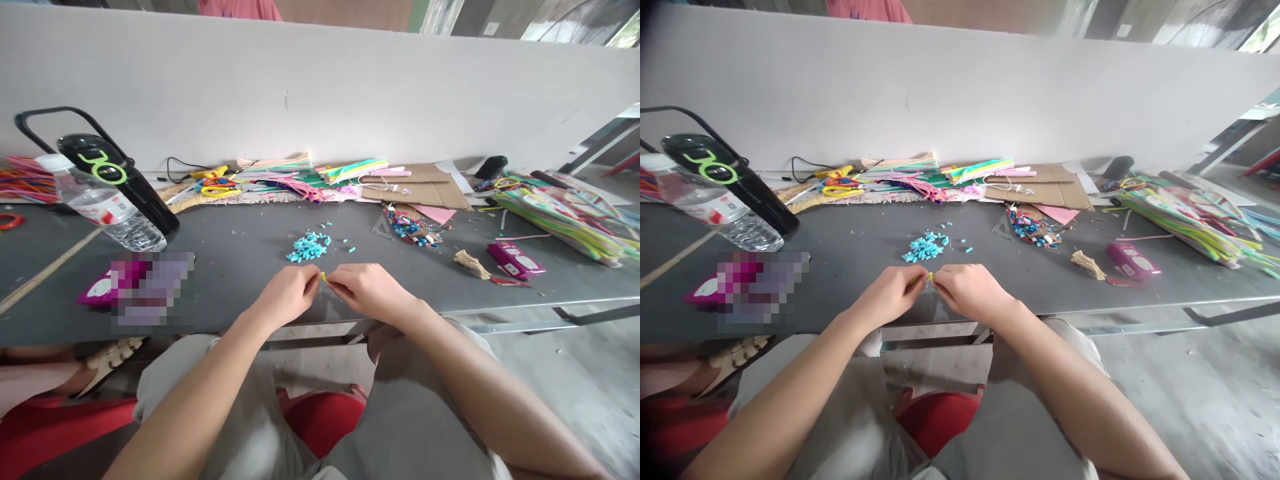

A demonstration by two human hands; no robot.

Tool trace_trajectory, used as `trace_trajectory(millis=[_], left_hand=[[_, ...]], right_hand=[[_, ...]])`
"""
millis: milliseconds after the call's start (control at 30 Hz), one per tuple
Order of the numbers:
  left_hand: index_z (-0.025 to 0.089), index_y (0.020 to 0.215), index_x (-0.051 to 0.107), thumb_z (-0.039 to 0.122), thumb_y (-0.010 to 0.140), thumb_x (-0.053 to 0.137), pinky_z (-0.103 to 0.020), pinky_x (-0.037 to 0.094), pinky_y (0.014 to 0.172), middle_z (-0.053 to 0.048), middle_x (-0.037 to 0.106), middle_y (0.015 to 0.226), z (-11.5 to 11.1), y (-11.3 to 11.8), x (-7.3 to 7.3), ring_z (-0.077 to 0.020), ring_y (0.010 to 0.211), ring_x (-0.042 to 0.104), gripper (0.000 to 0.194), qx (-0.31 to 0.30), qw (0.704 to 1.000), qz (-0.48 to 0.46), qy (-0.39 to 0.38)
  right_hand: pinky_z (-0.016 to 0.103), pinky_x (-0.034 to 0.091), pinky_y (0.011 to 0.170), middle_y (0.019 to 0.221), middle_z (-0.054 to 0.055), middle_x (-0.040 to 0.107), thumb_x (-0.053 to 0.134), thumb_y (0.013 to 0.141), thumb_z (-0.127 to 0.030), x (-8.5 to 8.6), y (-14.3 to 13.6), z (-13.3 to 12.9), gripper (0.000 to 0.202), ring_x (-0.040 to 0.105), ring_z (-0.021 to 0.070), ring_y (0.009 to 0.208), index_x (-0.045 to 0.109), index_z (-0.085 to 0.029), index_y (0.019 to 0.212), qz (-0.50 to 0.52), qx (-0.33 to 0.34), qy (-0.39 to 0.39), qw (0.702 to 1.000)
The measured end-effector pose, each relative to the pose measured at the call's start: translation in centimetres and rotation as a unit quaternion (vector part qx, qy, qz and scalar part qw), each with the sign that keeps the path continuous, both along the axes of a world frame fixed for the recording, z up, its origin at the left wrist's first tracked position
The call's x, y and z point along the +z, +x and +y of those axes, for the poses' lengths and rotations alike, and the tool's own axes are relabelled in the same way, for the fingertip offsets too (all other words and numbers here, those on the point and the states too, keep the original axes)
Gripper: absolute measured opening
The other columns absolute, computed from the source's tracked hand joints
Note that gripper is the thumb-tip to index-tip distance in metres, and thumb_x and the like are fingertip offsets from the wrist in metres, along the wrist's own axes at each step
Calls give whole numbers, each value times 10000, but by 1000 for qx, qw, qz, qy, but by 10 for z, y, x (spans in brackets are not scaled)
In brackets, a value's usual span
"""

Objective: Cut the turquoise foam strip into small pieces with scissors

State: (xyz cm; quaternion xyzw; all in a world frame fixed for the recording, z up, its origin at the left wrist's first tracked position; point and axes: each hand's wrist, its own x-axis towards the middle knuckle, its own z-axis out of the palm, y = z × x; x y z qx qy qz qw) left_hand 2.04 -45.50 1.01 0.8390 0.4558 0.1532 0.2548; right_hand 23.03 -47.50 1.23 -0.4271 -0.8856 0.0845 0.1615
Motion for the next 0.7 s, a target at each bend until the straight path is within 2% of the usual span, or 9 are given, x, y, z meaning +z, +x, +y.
trace_trajectory(millis=[100,167,267,367,467,533,600,700], left_hand=[[207,762,539,321,962,454,-264,273,560,7,534,664,-2,0,3,-138,572,414,246,-49,997,29,-49],[211,823,574,376,984,442,-256,299,570,15,545,688,-4,-2,7,-131,587,422,267,-82,990,-11,-117],[197,875,601,428,1004,438,-249,338,592,24,534,688,-6,-4,16,-118,602,431,310,-114,966,-108,-206],[175,865,620,434,1005,467,-251,361,627,15,550,685,-7,-3,20,-121,644,478,331,-125,945,-197,-231],[167,877,632,438,997,499,-248,360,615,13,559,669,-6,-1,19,-120,645,498,324,-93,933,-264,-225],[168,855,621,446,995,498,-244,350,592,11,565,678,-4,1,17,-115,625,481,335,-56,936,-285,-199],[172,802,597,446,998,484,-245,341,580,9,570,686,-1,1,14,-111,601,456,356,-14,953,-264,-145],[184,769,577,407,1007,455,-254,327,583,8,567,660,2,2,6,-117,565,444,348,30,986,-162,-40]], right_hand=[[264,379,650,853,47,686,524,1002,-217,3,3,1,200,563,142,717,701,-175,919,64,66,-31,995],[253,411,672,847,36,686,558,996,-238,6,6,3,183,560,132,718,715,-182,918,142,92,-75,983],[241,418,635,791,16,671,626,968,-304,10,11,6,172,514,118,662,709,-180,882,256,50,-127,957],[230,394,602,761,-1,635,653,947,-352,10,14,9,200,455,108,640,671,-174,856,304,3,-138,943],[225,382,604,734,-14,591,594,979,-349,8,14,9,210,426,104,635,638,-175,870,301,-16,-128,945],[228,383,620,733,-16,591,549,1001,-332,6,11,8,199,435,104,630,633,-178,907,278,-23,-111,954],[234,381,642,760,-8,613,515,1015,-308,3,8,6,191,463,109,645,632,-183,931,233,-19,-95,968],[243,350,634,783,4,629,492,1009,-253,-1,1,2,166,476,121,660,617,-189,921,141,-8,-78,987]])
